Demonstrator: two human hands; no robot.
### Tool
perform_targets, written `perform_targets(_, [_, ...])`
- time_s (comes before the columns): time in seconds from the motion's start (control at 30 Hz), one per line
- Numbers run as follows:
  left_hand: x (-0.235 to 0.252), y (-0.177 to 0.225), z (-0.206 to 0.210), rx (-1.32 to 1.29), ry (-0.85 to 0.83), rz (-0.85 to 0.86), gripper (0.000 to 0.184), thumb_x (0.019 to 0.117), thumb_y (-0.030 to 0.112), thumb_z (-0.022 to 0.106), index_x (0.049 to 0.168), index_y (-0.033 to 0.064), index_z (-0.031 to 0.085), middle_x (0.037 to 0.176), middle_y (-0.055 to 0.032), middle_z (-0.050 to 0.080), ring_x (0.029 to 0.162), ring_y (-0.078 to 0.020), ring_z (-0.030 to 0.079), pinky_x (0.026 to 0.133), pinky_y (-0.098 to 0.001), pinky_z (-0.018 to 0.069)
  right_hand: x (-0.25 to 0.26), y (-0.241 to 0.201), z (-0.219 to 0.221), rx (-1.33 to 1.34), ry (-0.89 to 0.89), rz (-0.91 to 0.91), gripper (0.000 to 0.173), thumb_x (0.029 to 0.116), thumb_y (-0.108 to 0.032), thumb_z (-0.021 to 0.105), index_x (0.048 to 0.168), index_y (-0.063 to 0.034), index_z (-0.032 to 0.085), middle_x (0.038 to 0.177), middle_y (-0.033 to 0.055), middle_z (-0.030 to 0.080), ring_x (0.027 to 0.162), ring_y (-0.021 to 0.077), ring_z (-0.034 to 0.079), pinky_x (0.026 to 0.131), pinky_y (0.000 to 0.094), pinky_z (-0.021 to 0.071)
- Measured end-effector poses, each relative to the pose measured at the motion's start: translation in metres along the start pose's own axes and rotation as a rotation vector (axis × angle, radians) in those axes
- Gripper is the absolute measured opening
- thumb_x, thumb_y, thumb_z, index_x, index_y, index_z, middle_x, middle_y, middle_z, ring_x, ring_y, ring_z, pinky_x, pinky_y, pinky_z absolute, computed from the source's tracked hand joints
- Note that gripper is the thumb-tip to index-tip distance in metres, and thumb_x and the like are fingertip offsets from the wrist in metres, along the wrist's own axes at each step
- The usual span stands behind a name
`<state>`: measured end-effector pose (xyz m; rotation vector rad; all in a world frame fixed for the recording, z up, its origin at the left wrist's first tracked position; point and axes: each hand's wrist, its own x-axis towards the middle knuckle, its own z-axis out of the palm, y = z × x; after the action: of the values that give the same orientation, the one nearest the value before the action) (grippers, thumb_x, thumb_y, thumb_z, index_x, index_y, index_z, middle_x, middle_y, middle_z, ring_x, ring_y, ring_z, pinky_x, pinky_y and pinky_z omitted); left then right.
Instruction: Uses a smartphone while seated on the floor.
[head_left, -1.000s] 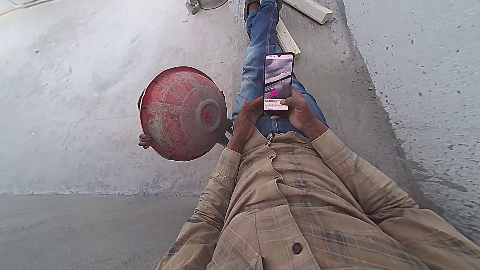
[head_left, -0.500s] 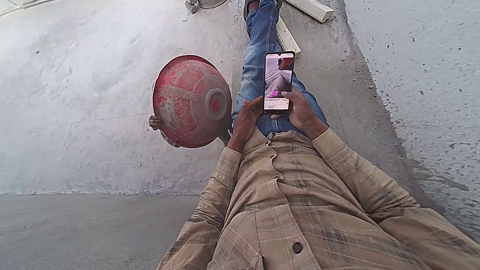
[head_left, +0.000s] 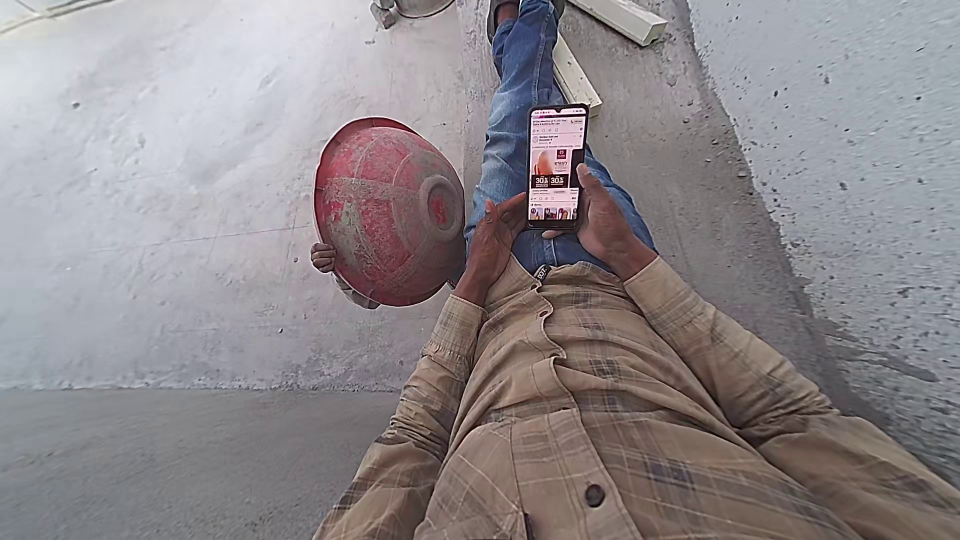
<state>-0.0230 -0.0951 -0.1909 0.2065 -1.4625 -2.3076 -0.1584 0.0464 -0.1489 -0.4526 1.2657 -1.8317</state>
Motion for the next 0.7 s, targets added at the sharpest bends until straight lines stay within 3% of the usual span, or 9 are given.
perform_targets(0.17, [0.0023,-0.0014,-0.0006,-0.013,0.008,0.009,0.070,0.1078,0.054,0.016,0.137,0.0050,0.058,0.133,-0.0096,0.064,0.122,-0.0172,0.062,0.108,-0.0344,0.0472,-0.0020,-0.0018,0.0015,-0.001,0.001,-0.005,0.045,0.1097,-0.047,0.031,0.142,-0.0235,0.052,0.124,0.0042,0.068,0.099,0.0205,0.072,0.065,0.0405,0.0632])
perform_targets(0.27, [0.0020,-0.0013,0.0000,-0.015,0.014,0.016,0.069,0.1080,0.054,0.017,0.135,0.0054,0.058,0.131,-0.0088,0.066,0.120,-0.0164,0.064,0.107,-0.0339,0.0480,-0.0032,-0.0013,0.0019,0.008,-0.017,-0.035,0.033,0.1061,-0.024,0.039,0.136,-0.0203,0.053,0.117,0.0047,0.070,0.091,0.0183,0.073,0.061,0.0374,0.0631])
perform_targets(0.33, [0.0020,-0.0015,0.0000,-0.016,0.010,0.017,0.069,0.1081,0.053,0.016,0.136,0.0053,0.058,0.131,-0.0088,0.065,0.120,-0.0162,0.063,0.107,-0.0336,0.0479,-0.0038,-0.0011,0.0015,0.002,-0.034,-0.047,0.038,0.1007,-0.010,0.038,0.136,-0.0181,0.051,0.117,0.0054,0.069,0.090,0.0178,0.073,0.061,0.0372,0.0631])
perform_targets(0.43, [0.0019,-0.0016,-0.0001,-0.020,0.014,0.016,0.069,0.1083,0.053,0.016,0.136,0.0056,0.058,0.132,-0.0090,0.065,0.121,-0.0166,0.063,0.108,-0.0338,0.0473,-0.0033,-0.0011,0.0016,-0.014,-0.034,-0.040,0.043,0.0992,-0.002,0.036,0.137,-0.0169,0.049,0.117,0.0062,0.068,0.090,0.0179,0.073,0.061,0.0377,0.0631])
perform_targets(0.5, [0.0017,-0.0015,0.0000,-0.027,0.011,0.014,0.069,0.1084,0.052,0.016,0.136,0.0055,0.058,0.132,-0.0091,0.065,0.121,-0.0168,0.063,0.109,-0.0339,0.0471,-0.0034,-0.0019,0.0030,-0.018,-0.008,-0.023,0.038,0.1042,-0.008,0.034,0.137,-0.0179,0.050,0.117,0.0059,0.069,0.090,0.0181,0.073,0.061,0.0378,0.0630])
perform_targets(0.57, [0.0021,-0.0013,0.0003,-0.028,0.011,0.011,0.068,0.1085,0.052,0.016,0.136,0.0057,0.058,0.132,-0.0090,0.065,0.121,-0.0166,0.063,0.108,-0.0339,0.0474,-0.0030,-0.0028,0.0040,-0.012,0.017,-0.013,0.035,0.1109,-0.025,0.031,0.139,-0.0203,0.052,0.118,0.0054,0.070,0.092,0.0188,0.073,0.061,0.0379,0.0633])
perform_targets(0.7, [0.0027,-0.0016,0.0001,-0.036,0.017,0.008,0.069,0.1084,0.053,0.017,0.135,0.0054,0.059,0.132,-0.0094,0.065,0.122,-0.0170,0.063,0.109,-0.0345,0.0469,-0.0012,-0.0027,0.0035,-0.019,0.033,0.007,0.050,0.1101,-0.050,0.026,0.141,-0.0219,0.053,0.124,0.0044,0.068,0.100,0.0210,0.072,0.065,0.0418,0.0637])
